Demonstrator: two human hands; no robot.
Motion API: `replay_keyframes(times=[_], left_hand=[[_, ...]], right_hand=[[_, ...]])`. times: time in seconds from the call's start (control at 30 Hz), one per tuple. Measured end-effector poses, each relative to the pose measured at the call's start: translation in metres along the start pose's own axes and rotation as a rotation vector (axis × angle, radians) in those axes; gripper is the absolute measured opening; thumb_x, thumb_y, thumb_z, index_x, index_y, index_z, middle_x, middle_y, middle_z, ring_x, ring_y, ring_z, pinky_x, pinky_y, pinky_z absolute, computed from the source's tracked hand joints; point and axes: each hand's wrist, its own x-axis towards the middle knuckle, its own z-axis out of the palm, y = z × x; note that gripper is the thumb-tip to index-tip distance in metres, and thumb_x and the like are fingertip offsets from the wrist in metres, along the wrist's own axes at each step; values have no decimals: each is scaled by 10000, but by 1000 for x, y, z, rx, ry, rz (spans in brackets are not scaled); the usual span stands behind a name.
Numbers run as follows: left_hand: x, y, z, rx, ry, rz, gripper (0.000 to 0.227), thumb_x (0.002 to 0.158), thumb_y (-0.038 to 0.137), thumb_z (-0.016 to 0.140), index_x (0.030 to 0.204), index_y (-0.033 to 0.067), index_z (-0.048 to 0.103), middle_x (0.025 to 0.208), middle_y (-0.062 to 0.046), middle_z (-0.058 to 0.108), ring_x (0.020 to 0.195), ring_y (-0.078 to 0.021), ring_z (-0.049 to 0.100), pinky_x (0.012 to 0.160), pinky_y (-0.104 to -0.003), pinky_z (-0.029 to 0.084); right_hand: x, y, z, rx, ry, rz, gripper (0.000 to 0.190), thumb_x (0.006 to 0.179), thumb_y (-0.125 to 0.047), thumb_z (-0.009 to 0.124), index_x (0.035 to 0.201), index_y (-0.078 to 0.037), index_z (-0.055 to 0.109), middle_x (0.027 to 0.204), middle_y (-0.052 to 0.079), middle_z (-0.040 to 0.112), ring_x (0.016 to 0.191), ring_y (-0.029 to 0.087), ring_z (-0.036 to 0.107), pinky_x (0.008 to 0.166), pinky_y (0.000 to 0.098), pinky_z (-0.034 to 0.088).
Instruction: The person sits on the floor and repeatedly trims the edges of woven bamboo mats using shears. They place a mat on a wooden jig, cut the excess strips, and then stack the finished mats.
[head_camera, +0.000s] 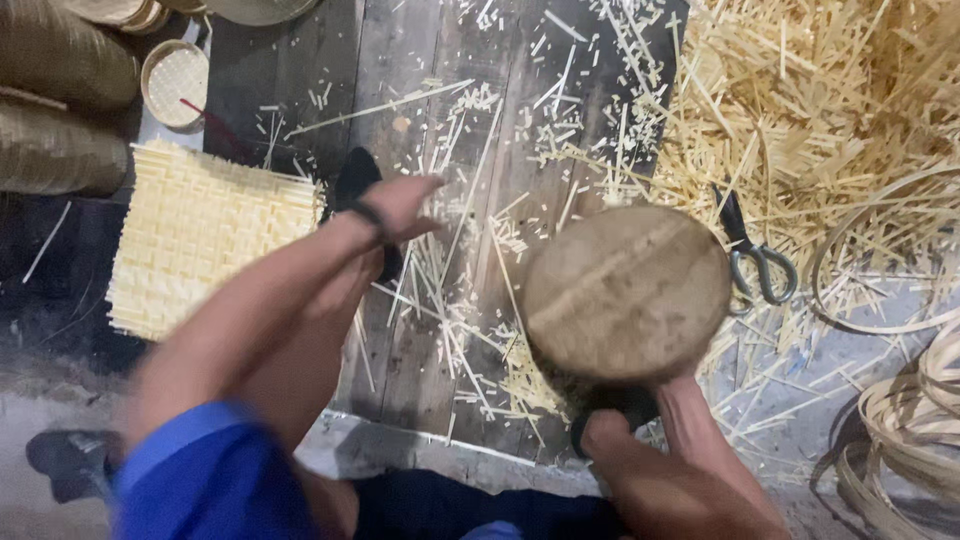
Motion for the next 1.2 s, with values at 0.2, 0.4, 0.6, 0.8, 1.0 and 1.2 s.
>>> replay_keyframes(times=[0.2,0.4,0.6,0.8,1.0,1.2], left_hand=[[-173,-106,36,42,149,-490,1006,816,633,688,1513,-45,430,1418,-298,567,1322,-427,547,1103,-489,460],[-185,-172,164,78,244,-848,1222,775,700,723,1557,-97,226,1615,-341,190,1474,-535,187,1177,-532,301],[-202,-201,185,-58,468,-628,369,917,352,655,1102,34,680,1246,-229,677,1205,-409,631,979,-522,535],[-216,-197,103,48,1117,-510,215,997,177,625,832,87,729,739,-178,692,634,-377,659,597,-503,522],[-164,-166,58,-542,1236,-459,136,903,200,732,835,147,837,822,-36,829,591,-110,705,603,-321,577],[-138,-159,74,-791,1155,-512,148,813,202,791,806,57,819,717,-120,791,626,-182,736,630,-324,585]], right_hand=[[-36,2,23,-157,9,33,661,1050,-439,388,1577,-43,350,1543,156,452,1400,352,475,1194,565,378],[-66,3,28,-170,174,154,557,1042,-423,369,1451,-55,460,1468,155,555,1339,339,552,1096,521,458],[-48,45,-1,-382,-79,446,501,1034,-395,481,1337,1,531,1273,209,620,1131,361,631,916,502,522],[-44,60,-50,-498,-53,550,458,1071,-410,534,1184,32,583,1059,194,658,970,327,655,855,475,539],[-37,62,-62,-451,45,508,321,1045,-341,542,1156,-42,577,994,137,670,933,307,658,870,474,536],[-38,61,-57,-504,68,481,298,1027,-312,540,1193,-67,578,988,133,670,926,298,662,857,490,548]])
